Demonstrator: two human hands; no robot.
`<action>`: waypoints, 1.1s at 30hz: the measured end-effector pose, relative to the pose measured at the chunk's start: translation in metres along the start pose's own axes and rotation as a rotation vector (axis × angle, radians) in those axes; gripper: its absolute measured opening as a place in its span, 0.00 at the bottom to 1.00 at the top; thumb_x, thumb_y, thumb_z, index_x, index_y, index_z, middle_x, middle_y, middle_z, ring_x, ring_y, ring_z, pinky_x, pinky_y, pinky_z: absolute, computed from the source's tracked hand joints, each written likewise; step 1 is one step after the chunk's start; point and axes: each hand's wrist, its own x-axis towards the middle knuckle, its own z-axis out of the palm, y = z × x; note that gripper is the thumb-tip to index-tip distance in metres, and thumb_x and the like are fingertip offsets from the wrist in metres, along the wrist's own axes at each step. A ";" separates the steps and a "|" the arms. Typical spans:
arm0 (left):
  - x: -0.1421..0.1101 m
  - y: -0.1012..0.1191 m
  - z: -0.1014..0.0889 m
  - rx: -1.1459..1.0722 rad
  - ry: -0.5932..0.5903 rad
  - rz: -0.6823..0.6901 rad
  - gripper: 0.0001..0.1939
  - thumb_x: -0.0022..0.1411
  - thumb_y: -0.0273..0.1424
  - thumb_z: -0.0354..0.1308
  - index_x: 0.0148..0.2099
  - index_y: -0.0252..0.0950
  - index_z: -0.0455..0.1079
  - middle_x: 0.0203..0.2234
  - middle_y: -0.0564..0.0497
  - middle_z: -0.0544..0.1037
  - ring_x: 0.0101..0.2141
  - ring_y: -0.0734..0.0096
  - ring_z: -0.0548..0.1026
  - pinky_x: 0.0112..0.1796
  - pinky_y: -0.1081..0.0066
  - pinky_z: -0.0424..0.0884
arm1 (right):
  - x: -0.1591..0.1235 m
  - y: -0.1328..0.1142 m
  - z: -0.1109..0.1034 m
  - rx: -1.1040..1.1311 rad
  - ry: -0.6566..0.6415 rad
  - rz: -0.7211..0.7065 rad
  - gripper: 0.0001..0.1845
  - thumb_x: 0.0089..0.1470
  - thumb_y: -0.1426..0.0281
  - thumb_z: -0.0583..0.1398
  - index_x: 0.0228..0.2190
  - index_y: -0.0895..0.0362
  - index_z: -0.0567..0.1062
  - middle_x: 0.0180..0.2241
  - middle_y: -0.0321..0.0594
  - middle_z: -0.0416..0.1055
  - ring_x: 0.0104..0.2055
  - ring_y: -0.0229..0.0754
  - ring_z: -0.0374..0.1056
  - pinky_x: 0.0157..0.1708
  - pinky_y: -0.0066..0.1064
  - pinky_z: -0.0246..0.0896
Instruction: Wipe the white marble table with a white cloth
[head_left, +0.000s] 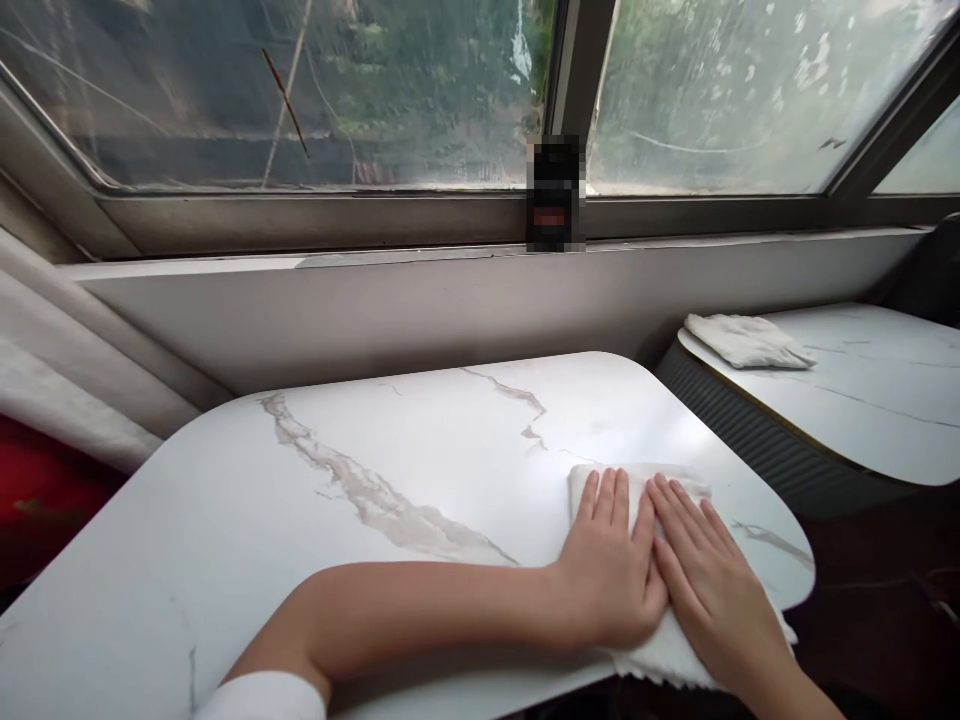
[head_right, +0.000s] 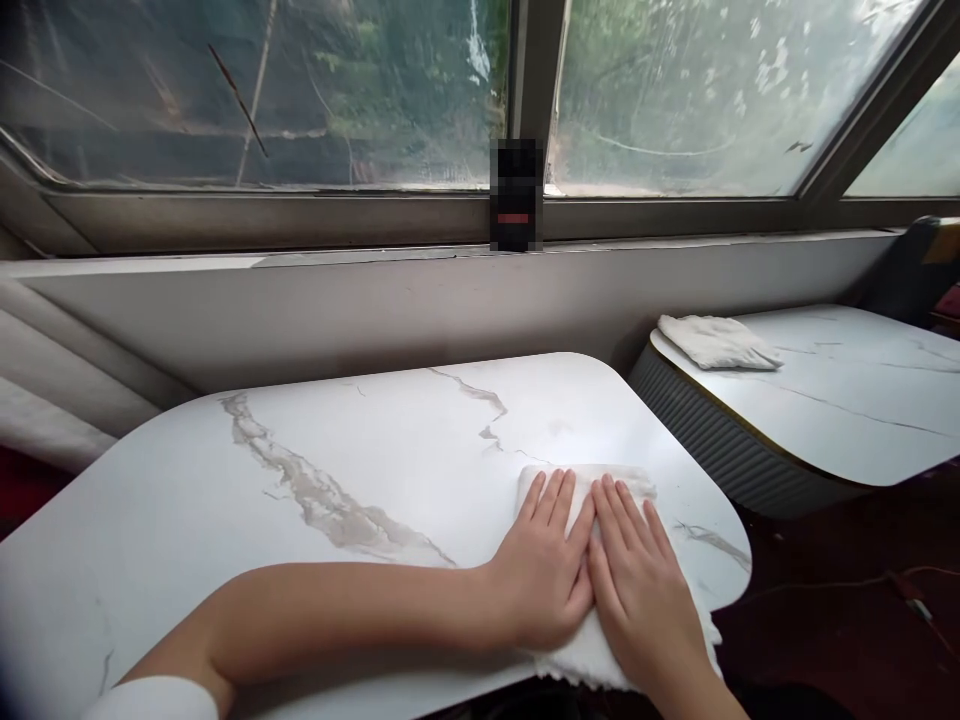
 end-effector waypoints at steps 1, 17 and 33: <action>-0.008 -0.001 -0.003 -0.011 -0.011 -0.004 0.31 0.66 0.36 0.41 0.67 0.26 0.43 0.64 0.38 0.43 0.63 0.54 0.38 0.61 0.56 0.39 | -0.003 -0.008 -0.001 0.011 -0.008 -0.008 0.34 0.59 0.65 0.43 0.63 0.47 0.33 0.63 0.34 0.49 0.62 0.50 0.50 0.57 0.57 0.52; 0.085 -0.136 -0.019 0.173 0.104 -0.353 0.27 0.68 0.36 0.35 0.64 0.29 0.51 0.62 0.43 0.55 0.61 0.63 0.51 0.61 0.61 0.42 | 0.181 -0.017 0.068 0.249 -0.113 0.172 0.27 0.62 0.64 0.38 0.57 0.58 0.61 0.60 0.43 0.56 0.64 0.45 0.47 0.61 0.49 0.39; 0.102 -0.188 -0.029 0.277 0.203 -0.544 0.26 0.68 0.35 0.36 0.64 0.28 0.53 0.62 0.42 0.56 0.62 0.62 0.51 0.60 0.59 0.42 | 0.255 -0.010 0.102 0.331 -0.165 0.037 0.28 0.57 0.74 0.41 0.54 0.58 0.66 0.59 0.40 0.59 0.62 0.40 0.50 0.61 0.41 0.43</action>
